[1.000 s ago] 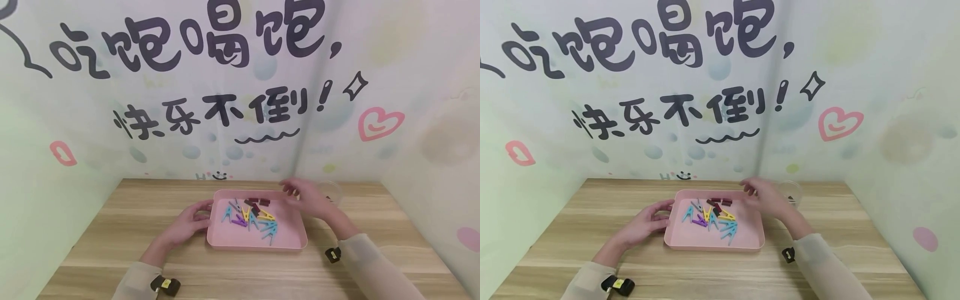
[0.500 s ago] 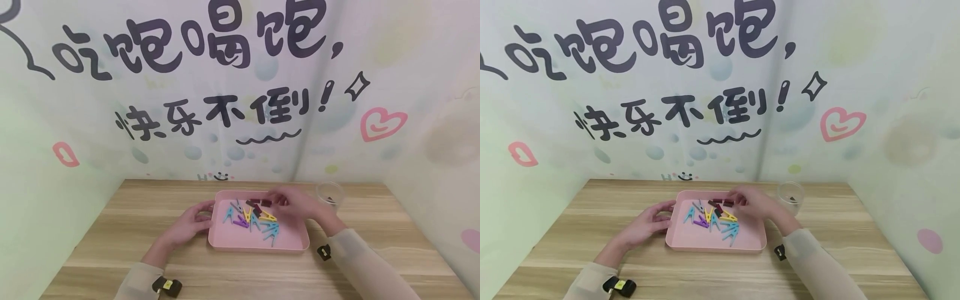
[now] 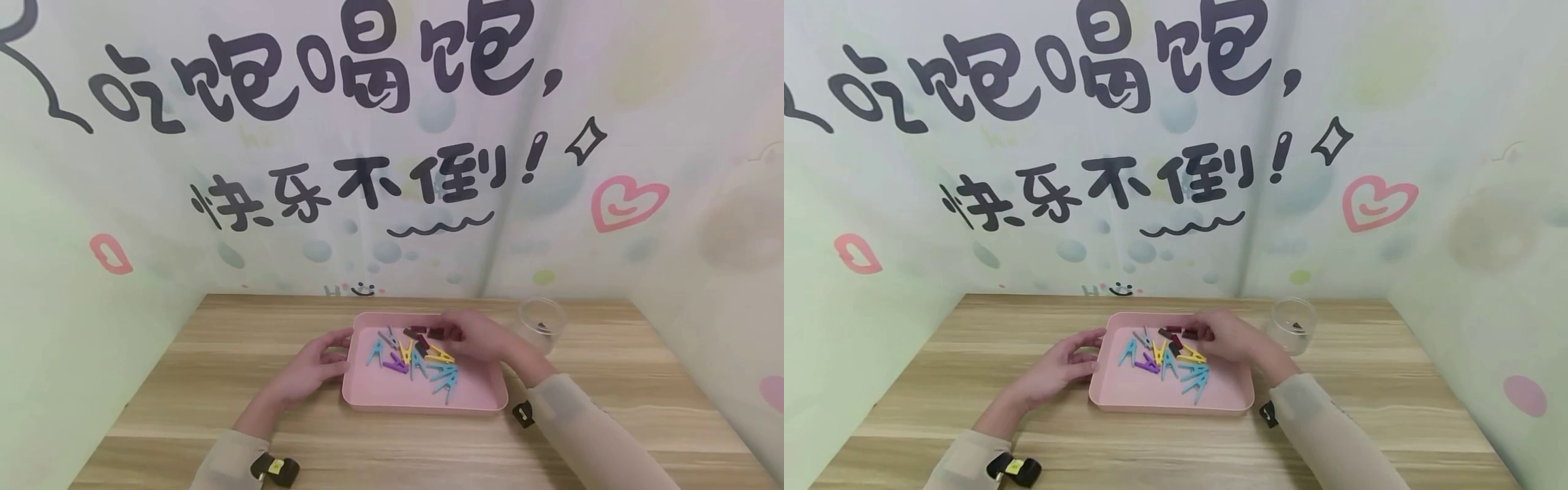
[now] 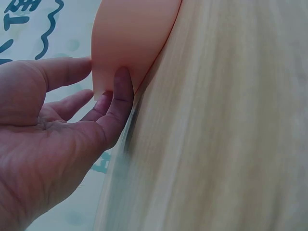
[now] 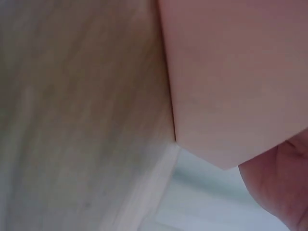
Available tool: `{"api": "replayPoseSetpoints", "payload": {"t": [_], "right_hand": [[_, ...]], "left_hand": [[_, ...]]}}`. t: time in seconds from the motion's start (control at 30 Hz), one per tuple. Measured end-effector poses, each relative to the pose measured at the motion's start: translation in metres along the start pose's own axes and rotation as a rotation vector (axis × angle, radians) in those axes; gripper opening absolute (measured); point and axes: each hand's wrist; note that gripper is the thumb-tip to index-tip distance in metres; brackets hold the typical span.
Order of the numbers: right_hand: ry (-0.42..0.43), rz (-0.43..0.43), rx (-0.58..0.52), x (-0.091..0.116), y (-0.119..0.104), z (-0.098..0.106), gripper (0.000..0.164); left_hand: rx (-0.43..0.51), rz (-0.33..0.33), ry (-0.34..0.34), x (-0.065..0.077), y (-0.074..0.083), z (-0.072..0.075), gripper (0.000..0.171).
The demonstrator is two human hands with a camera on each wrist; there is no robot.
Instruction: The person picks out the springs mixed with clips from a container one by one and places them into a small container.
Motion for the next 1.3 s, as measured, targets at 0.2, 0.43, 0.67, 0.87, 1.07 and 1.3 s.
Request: {"api": "replayPoseSetpoints", "payload": {"t": [0.2, 0.43, 0.67, 0.87, 1.07, 1.3], "right_hand": [[-0.006, 0.007, -0.012, -0.004, -0.004, -0.002, 0.045], [0.017, -0.027, -0.008, -0.005, -0.006, -0.004, 0.035], [0.019, -0.001, -0.014, -0.008, -0.007, -0.005, 0.041], [-0.018, -0.004, 0.029, -0.011, -0.008, -0.008, 0.047], [-0.051, -0.065, 0.057, -0.014, -0.01, -0.01, 0.039], [-0.056, -0.071, 0.055, -0.017, -0.01, -0.008, 0.023]], "left_hand": [[-0.004, -0.004, -0.003, -0.001, -0.003, 0.001, 0.066], [-0.007, -0.008, -0.003, -0.001, -0.004, 0.001, 0.066], [-0.008, -0.008, -0.003, -0.001, -0.003, 0.002, 0.066], [-0.002, -0.002, 0.0, 0.0, -0.003, 0.002, 0.066], [-0.012, 0.0, 0.007, 0.001, -0.002, 0.001, 0.066], [-0.005, -0.004, 0.011, 0.0, -0.001, 0.0, 0.066]]}}
Point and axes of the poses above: each hand's wrist, its own x-axis away from the middle knuckle, its own z-axis out of the back of the hand, y = z × x, and after that the axes turned 14 degrees about x, right-handed
